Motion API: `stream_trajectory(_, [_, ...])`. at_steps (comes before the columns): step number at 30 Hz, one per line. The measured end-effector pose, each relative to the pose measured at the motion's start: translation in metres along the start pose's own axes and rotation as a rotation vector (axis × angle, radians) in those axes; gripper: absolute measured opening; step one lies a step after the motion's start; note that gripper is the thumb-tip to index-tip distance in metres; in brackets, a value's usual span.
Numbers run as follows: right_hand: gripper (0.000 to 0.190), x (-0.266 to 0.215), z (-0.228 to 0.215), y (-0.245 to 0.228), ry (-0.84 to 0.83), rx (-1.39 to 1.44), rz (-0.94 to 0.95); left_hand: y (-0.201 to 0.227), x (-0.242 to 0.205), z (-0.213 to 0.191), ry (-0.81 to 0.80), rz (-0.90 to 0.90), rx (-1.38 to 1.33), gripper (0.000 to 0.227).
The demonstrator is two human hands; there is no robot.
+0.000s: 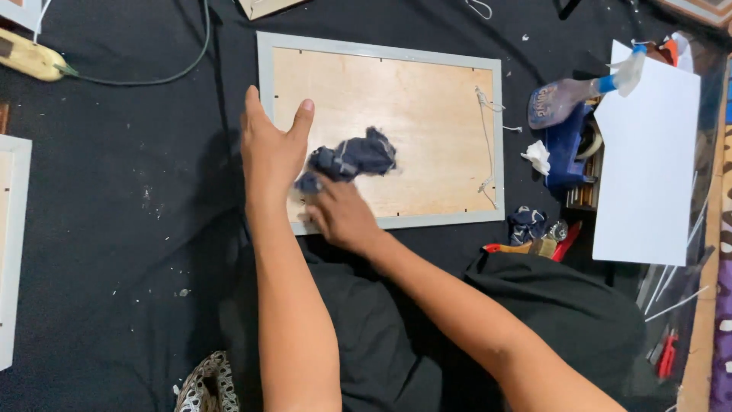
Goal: Cleaning the back of a picture frame with a brush and cloth before attaching a hanging wire for display.
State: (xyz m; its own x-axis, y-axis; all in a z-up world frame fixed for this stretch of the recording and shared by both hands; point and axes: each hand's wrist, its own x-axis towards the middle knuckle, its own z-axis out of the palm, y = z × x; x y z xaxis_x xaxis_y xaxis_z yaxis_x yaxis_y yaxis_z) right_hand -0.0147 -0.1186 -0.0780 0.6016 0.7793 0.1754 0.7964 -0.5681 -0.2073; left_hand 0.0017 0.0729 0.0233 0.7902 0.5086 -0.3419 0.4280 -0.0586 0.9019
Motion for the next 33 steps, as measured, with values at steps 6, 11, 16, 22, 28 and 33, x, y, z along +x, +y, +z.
stream_trajectory(6, [0.047, 0.013, -0.025, 0.152, 0.235, -0.346, 0.555, 0.004, 0.002, -0.003, 0.044, 0.031, -0.064, 0.089])
stream_trajectory(11, [0.048, 0.018, -0.046, 0.106, 0.086, -0.169, 0.375, 0.008, 0.009, 0.004, 0.002, 0.002, -0.058, 0.089])
stream_trajectory(16, [0.071, 0.018, -0.033, 0.145, 0.047, -0.305, 0.691, 0.010, 0.005, -0.003, 0.027, 0.009, -0.048, 0.089])
stream_trajectory(22, [0.046, 0.040, 0.065, 0.091, 0.306, -0.188, 0.193, 0.009, 0.006, 0.005, -0.020, 0.052, -0.048, 0.092])
stream_trajectory(28, [0.057, 0.082, 0.055, 0.110, 0.024, 0.222, -0.230, 0.003, 0.004, -0.003, -0.042, -0.046, 0.021, 0.095])
stream_trajectory(33, [0.078, 0.062, -0.007, 0.259, 0.104, -0.289, 0.530, 0.009, 0.006, -0.003, -0.011, -0.016, -0.020, 0.088])
